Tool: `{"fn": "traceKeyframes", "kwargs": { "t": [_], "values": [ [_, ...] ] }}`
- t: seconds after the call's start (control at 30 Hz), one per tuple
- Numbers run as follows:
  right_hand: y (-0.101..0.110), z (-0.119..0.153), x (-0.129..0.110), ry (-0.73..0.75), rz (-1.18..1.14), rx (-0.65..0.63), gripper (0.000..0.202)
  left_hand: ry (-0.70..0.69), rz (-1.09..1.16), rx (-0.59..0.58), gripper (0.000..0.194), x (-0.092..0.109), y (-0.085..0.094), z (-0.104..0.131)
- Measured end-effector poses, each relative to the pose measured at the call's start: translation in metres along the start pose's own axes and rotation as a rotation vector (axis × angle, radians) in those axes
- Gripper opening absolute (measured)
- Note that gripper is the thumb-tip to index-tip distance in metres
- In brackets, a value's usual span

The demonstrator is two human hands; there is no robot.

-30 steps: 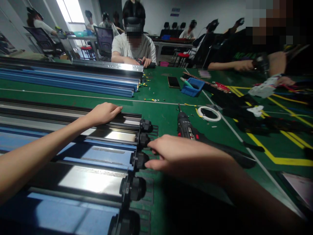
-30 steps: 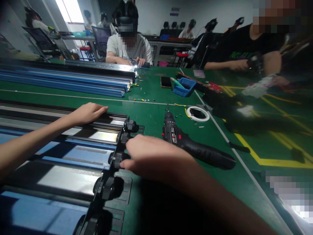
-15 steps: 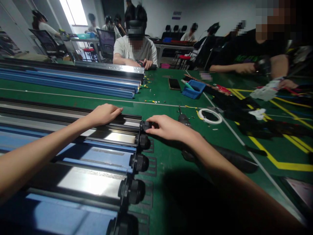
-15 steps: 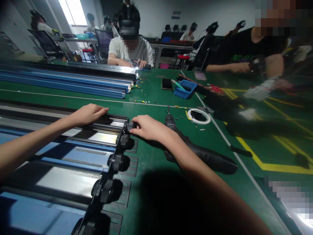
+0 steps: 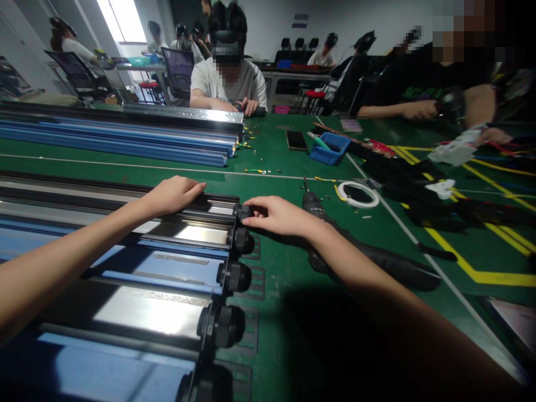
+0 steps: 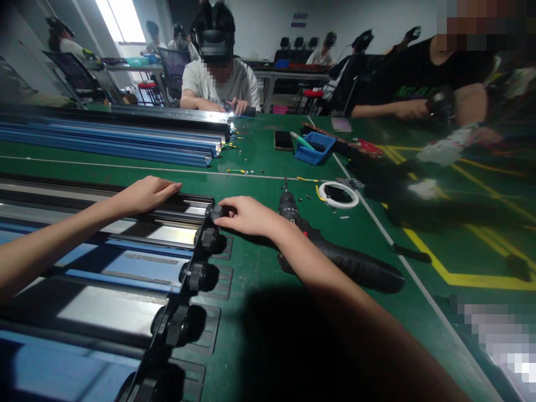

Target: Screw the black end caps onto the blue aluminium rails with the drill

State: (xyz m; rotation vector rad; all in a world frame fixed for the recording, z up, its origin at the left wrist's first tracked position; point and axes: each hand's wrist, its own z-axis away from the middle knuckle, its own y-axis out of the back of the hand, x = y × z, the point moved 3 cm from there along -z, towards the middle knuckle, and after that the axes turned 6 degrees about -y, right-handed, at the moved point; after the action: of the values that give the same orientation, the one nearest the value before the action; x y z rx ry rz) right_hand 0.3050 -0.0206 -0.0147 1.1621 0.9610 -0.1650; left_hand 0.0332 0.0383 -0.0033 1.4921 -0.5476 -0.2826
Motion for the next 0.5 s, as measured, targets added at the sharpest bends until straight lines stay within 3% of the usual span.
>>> {"fn": "traceKeyframes", "kwargs": {
  "t": [0.23,0.37,0.5],
  "values": [
    [0.003,-0.002,0.01,-0.113,-0.242,-0.04,0.055,-0.305,0.0,0.236,0.039,0.027,0.016,0.006],
    [0.003,0.0,0.011,-0.095,-0.28,-0.039,0.048,-0.379,0.114,0.144,0.04,0.059,0.022,-0.006],
    [-0.001,0.0,0.011,-0.044,-0.262,-0.002,0.031,-0.414,0.199,0.005,0.042,0.091,0.011,-0.026]
  ]
}}
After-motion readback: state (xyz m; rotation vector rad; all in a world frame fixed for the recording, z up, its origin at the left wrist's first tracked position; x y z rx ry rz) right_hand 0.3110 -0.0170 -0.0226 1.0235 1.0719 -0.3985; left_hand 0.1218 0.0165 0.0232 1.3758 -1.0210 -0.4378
